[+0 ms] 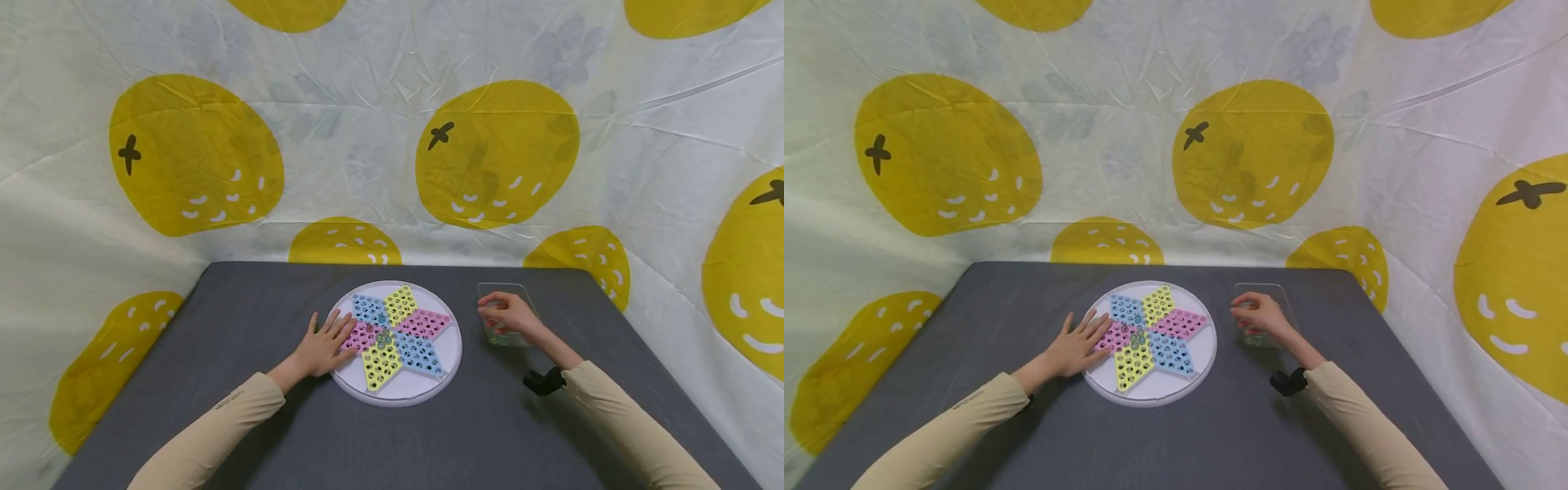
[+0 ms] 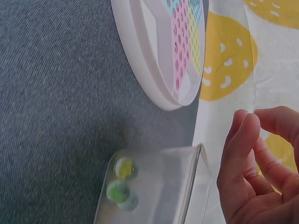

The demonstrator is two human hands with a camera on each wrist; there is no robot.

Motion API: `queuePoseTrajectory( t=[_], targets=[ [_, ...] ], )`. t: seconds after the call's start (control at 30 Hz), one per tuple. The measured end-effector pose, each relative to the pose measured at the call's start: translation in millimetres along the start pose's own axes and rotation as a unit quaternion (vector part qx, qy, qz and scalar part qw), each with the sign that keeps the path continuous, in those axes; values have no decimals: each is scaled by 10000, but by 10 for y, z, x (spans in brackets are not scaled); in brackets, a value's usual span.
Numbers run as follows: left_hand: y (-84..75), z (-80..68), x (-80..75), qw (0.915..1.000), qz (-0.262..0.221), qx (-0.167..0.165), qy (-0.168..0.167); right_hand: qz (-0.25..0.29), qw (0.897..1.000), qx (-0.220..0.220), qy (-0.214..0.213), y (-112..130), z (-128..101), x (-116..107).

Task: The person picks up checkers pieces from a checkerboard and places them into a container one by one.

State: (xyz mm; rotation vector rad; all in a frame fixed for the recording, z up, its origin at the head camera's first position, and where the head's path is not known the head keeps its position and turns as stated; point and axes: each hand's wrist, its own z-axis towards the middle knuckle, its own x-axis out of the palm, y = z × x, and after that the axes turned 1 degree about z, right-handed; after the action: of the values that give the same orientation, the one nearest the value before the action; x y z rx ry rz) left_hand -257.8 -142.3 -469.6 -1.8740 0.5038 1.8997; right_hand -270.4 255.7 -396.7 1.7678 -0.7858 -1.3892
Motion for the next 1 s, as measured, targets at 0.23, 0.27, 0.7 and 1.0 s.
queuePoseTrajectory(
  t=[0.23, 0.27, 0.7, 1.0],
  targets=[
    [3, -4, 4, 10000, 6, 4, -21, -1, 9999, -92, 103, 67, 36, 111],
    [2, -6, 2, 10000, 4, 1, -15, -18, 9999, -82, 110, 75, 45, 130],
    [-3, 3, 21, 10000, -20, -73, 61, 34, 9992, -209, 332, 200, 136, 349],
    [-10, 2, -5, 10000, 8, -36, 19, 48, 9983, -205, 537, 220, 205, 485]
  ],
)
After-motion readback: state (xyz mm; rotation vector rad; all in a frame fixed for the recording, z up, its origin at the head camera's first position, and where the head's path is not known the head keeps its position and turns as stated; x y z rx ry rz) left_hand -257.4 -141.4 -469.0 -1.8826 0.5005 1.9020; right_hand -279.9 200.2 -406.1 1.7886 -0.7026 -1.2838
